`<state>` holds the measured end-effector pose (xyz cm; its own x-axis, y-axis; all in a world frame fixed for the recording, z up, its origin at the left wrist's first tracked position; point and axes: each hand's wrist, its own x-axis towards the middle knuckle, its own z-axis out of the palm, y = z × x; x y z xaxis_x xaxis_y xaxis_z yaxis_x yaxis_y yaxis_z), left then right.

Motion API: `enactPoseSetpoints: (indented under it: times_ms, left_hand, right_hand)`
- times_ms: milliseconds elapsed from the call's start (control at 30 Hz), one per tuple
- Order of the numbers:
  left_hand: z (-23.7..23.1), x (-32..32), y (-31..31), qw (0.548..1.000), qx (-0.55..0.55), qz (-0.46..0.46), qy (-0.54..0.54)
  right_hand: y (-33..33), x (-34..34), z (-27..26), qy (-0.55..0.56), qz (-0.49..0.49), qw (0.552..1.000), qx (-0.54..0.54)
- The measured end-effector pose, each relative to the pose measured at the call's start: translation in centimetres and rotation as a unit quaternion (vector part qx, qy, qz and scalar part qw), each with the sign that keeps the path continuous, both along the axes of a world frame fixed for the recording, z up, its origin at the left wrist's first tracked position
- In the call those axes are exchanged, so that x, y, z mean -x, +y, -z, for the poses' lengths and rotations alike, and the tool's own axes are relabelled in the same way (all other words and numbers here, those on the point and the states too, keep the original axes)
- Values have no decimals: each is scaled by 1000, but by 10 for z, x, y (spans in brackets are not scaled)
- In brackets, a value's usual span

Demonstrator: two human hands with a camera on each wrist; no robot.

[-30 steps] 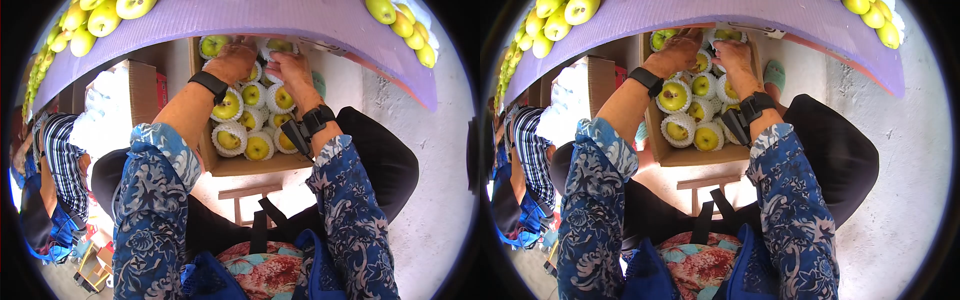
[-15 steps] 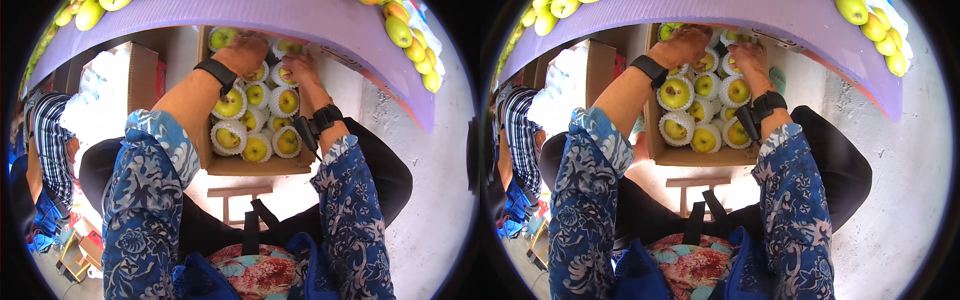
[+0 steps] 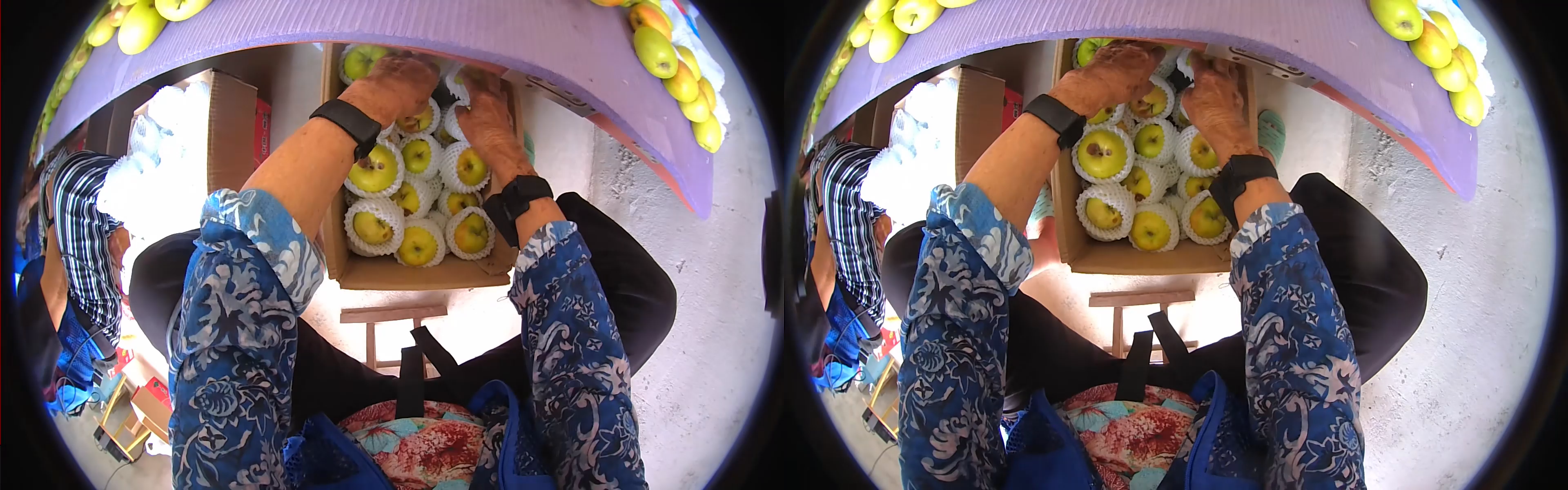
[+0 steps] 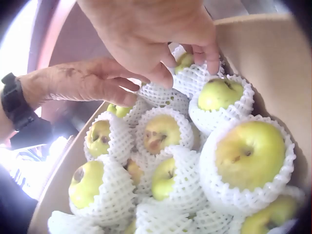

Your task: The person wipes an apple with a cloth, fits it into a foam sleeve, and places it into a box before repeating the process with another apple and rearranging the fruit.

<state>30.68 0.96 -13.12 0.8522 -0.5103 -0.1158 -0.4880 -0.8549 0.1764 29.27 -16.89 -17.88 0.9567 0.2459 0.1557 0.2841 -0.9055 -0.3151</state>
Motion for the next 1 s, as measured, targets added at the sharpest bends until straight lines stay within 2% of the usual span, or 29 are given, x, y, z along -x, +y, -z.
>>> enactPoseSetpoints:
  times_ms: [67,167,267,433,567,600,667,800,833,900,1000]
  left_hand:
    - [-2,2,0,1000,-3,-8,12]
    - [-5,1,-4,1000,-12,-25,8]
    - [-4,1,-3,1000,-8,-24,7]
    - [-24,20,-6,999,-17,-46,4]
    - [-57,37,4,995,14,-4,102]
    - [-36,37,11,996,0,32,89]
    - [-60,51,13,992,-27,11,125]
    - [-102,85,33,988,-26,30,149]
    - [-96,89,42,991,-2,44,124]
    - [-113,105,59,991,66,88,79]
    - [-152,124,67,980,175,65,74]
  right_hand:
    - [-6,-6,3,-8,-43,998,45]
    - [-9,-8,-11,69,-28,997,-11]
    - [-14,-13,-21,86,-68,991,-71]
    - [-15,-7,-45,90,-80,992,-19]
    - [-17,6,-68,72,-98,992,-41]
    - [-16,7,-50,108,-97,988,-47]
    - [-20,17,-70,179,-90,979,-35]
    - [-16,57,-84,220,-171,960,-11]
    - [-13,62,-55,224,-208,952,-21]
    - [-15,92,-41,184,-264,947,-21]
    - [-6,131,-41,274,-267,924,-19]
